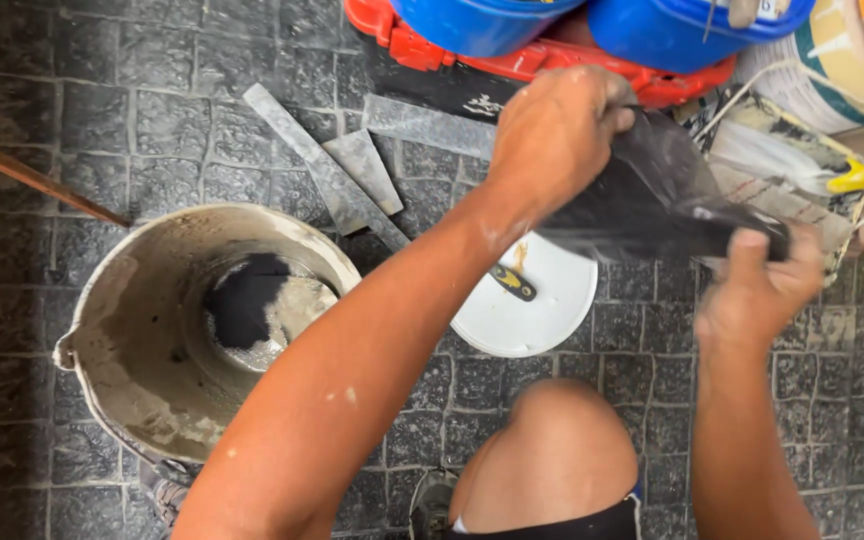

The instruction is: Scraping cement from the sides of a bucket and handling a plastic bag

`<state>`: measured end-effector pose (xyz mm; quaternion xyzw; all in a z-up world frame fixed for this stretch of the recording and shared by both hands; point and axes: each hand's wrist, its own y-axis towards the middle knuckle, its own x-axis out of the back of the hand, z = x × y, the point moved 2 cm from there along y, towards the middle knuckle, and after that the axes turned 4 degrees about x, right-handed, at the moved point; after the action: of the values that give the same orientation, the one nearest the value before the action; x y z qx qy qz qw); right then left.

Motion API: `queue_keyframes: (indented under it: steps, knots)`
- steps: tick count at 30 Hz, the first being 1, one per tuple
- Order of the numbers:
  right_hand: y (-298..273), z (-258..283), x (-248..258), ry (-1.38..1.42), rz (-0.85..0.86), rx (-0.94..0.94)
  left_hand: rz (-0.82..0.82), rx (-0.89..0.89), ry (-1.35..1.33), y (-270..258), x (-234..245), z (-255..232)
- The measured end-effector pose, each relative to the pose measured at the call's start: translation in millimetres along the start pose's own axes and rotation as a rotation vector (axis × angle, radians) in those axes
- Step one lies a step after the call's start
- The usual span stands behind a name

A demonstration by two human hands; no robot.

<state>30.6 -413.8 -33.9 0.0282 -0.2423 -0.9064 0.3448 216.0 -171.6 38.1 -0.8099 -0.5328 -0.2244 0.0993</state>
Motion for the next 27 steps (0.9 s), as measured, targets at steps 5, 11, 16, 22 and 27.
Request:
queue_keyframes:
  steps: [5,11,16,22,27]
  knots:
    - [-17.6,-54.8,-20.3,-0.08,0.029,-0.128,0.038,0.171,0.127,6.2,-24.8,45.5]
    - [-10.4,-43.3,-14.2,-0.122,0.133,-0.094,0.12,0.015,0.138,-8.2,-7.5,62.0]
    - [-14.3,-26.9,-13.2,-0.27,0.354,-0.001,0.08,0.055,0.128,-89.2,84.2,57.8]
    - [-6.9,-77.1,-11.7,-0.67,0.537,0.21,0.003,0.281,0.212,-189.3,137.7,101.5]
    - [49.5,-108.3,-10.9,-0.821,0.433,0.33,-0.122,0.344,0.317,-223.3,158.6,152.2]
